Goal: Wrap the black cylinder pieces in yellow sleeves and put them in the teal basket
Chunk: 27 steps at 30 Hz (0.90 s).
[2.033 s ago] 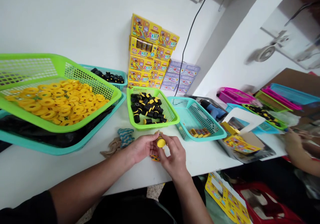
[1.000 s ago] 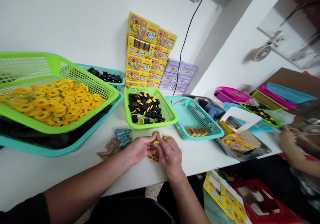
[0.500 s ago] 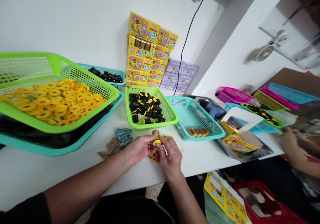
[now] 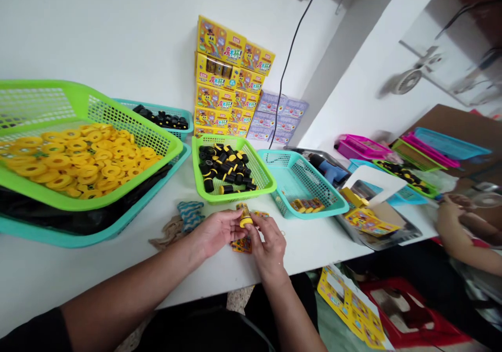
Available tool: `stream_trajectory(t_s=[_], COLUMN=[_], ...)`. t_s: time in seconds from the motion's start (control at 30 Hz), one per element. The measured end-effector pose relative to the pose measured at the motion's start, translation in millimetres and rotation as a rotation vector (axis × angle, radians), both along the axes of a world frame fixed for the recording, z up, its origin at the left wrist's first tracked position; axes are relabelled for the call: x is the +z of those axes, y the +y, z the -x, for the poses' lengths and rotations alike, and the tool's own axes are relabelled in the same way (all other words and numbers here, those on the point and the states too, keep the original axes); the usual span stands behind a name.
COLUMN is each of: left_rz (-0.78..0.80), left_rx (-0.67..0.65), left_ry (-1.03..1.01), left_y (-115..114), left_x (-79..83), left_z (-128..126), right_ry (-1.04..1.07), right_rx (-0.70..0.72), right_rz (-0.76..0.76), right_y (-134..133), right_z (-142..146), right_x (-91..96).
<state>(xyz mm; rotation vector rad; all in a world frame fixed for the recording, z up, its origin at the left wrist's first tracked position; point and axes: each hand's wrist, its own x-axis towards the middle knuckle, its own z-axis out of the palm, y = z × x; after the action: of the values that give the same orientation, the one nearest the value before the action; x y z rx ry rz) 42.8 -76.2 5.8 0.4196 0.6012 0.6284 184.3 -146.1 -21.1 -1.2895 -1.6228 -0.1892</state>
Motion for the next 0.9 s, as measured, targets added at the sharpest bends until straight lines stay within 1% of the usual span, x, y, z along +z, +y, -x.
stream_trajectory(t_s=[0.17, 0.3, 0.37, 0.47, 0.53, 0.6, 0.73, 0.8, 0.9], left_rz=[0.007, 0.001, -0.005, -0.014, -0.015, -0.021, -0.017, 0.0, 0.017], left_rx=[0.043, 0.05, 0.045, 0.033, 0.023, 0.023, 0.002, -0.013, 0.006], left_ry=[0.075, 0.085, 0.089, 0.079, 0.066, 0.047, 0.0, 0.003, 0.04], left_y=[-0.7, -2.1, -2.4, -2.3, -2.5, -3.0, -3.4, -2.9, -2.7], left_x=[0.7, 0.7, -0.9, -4.5, -5.5, -4.6, 0.7, 2.4, 2.5], left_z=[-1.2, -3.1, -3.4, -2.9, -2.4, -1.9, -1.0, -0.6, -0.8], right_ry=[-0.006, 0.0, -0.054, -0.197, -0.268, -0.241, -0.034, -0.019, -0.043], right_rx=[0.04, 0.045, 0.038, 0.024, 0.02, 0.013, -0.013, -0.017, 0.004], right_rz=[-0.007, -0.034, -0.063, -0.108, -0.114, -0.098, -0.045, -0.049, -0.074], right_y=[0.2, 1.7, 2.2, 1.6, 0.2, -1.1, -0.8, 0.5, 2.2], right_z=[5.4, 5.5, 3.2, -0.4, -1.1, -0.2, 3.0, 4.2, 6.0], right_x=[1.2, 1.9, 2.1, 3.7, 5.0, 4.8, -1.8, -4.8, -5.6])
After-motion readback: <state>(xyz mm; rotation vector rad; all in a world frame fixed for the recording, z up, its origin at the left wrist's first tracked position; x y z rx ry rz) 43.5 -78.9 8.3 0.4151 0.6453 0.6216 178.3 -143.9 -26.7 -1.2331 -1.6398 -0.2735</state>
